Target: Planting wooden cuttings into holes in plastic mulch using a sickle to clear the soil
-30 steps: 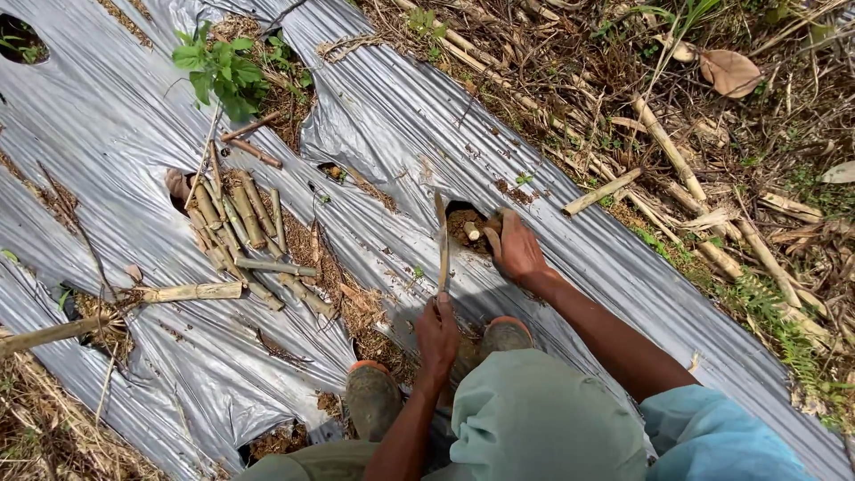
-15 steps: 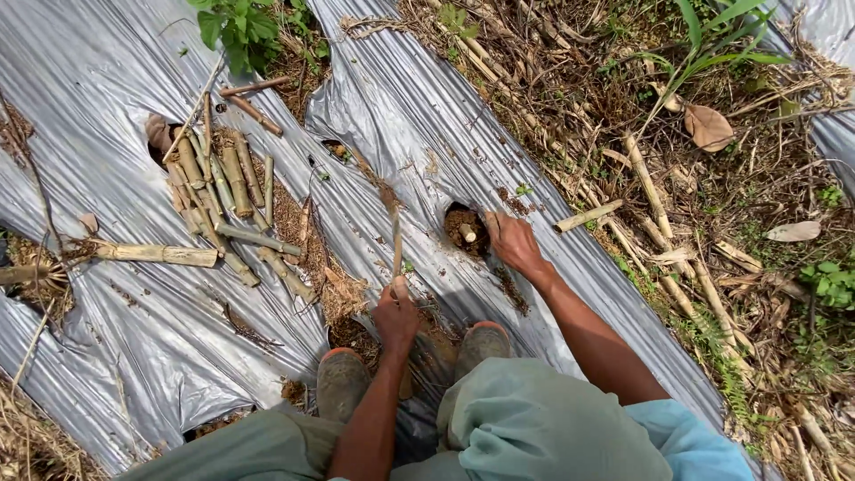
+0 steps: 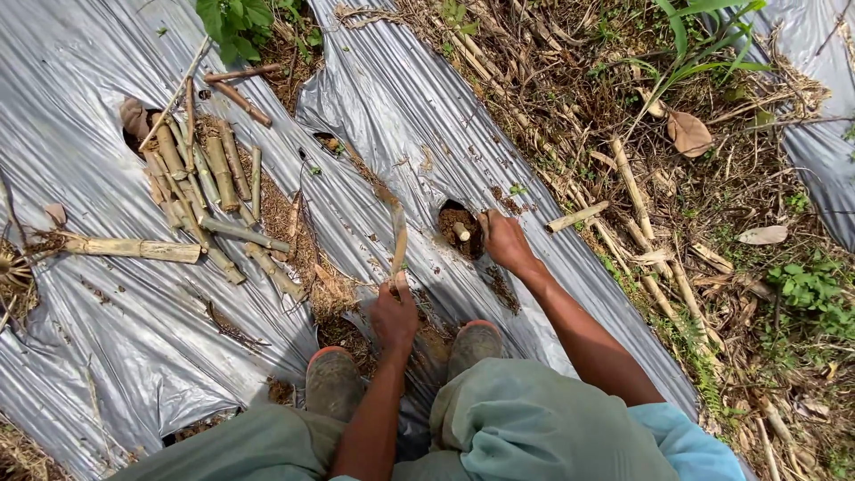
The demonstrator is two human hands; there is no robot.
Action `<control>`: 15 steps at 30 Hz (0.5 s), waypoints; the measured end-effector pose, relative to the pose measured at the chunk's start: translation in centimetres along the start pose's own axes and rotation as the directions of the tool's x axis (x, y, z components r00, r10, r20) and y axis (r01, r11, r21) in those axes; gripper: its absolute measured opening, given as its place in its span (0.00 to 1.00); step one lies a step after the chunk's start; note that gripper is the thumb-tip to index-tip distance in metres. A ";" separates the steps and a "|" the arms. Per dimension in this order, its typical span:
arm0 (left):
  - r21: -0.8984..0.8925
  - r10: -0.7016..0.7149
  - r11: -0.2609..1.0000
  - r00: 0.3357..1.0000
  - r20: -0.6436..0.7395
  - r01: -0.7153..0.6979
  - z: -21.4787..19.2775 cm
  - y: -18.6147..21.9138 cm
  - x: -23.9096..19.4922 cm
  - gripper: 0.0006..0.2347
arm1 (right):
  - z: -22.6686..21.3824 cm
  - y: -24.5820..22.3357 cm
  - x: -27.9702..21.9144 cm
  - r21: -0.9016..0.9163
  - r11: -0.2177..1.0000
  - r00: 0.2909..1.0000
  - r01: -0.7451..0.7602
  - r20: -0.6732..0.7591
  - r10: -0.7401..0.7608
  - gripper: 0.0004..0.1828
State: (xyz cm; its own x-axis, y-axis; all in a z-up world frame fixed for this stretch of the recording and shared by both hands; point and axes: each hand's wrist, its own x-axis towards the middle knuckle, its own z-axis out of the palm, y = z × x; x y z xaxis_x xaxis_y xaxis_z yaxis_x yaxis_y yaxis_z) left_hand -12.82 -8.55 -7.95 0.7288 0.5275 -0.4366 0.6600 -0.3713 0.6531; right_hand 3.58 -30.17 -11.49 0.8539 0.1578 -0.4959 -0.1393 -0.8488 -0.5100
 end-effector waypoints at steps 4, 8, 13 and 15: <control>-0.001 0.001 1.000 1.000 0.013 -0.001 -1.3 1.4 -0.3 0.22 | -1.7 -3.3 -0.3 -0.070 0.997 0.998 0.027 -0.056 -0.031 0.30; 0.008 -0.019 1.000 0.999 0.034 0.019 -0.1 -0.2 0.0 0.23 | -1.2 -2.2 1.4 -0.001 0.983 0.982 0.183 0.037 -0.183 0.16; 0.032 -0.038 0.999 0.999 0.034 0.036 0.8 -0.7 0.2 0.23 | -3.8 -6.1 -0.7 0.093 0.966 0.967 0.240 0.061 -0.247 0.20; 0.018 -0.031 0.999 0.999 0.031 0.030 1.5 -1.5 0.3 0.26 | -4.5 -8.4 -2.3 0.085 0.962 0.963 0.259 0.055 -0.264 0.22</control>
State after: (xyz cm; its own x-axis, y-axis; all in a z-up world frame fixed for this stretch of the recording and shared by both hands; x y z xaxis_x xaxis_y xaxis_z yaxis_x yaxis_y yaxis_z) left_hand -13.31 -8.99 -10.04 0.7134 0.5146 -0.4757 0.6851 -0.3692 0.6280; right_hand 5.03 -25.68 -2.87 0.8313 0.4040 -0.3817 0.0443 -0.7328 -0.6790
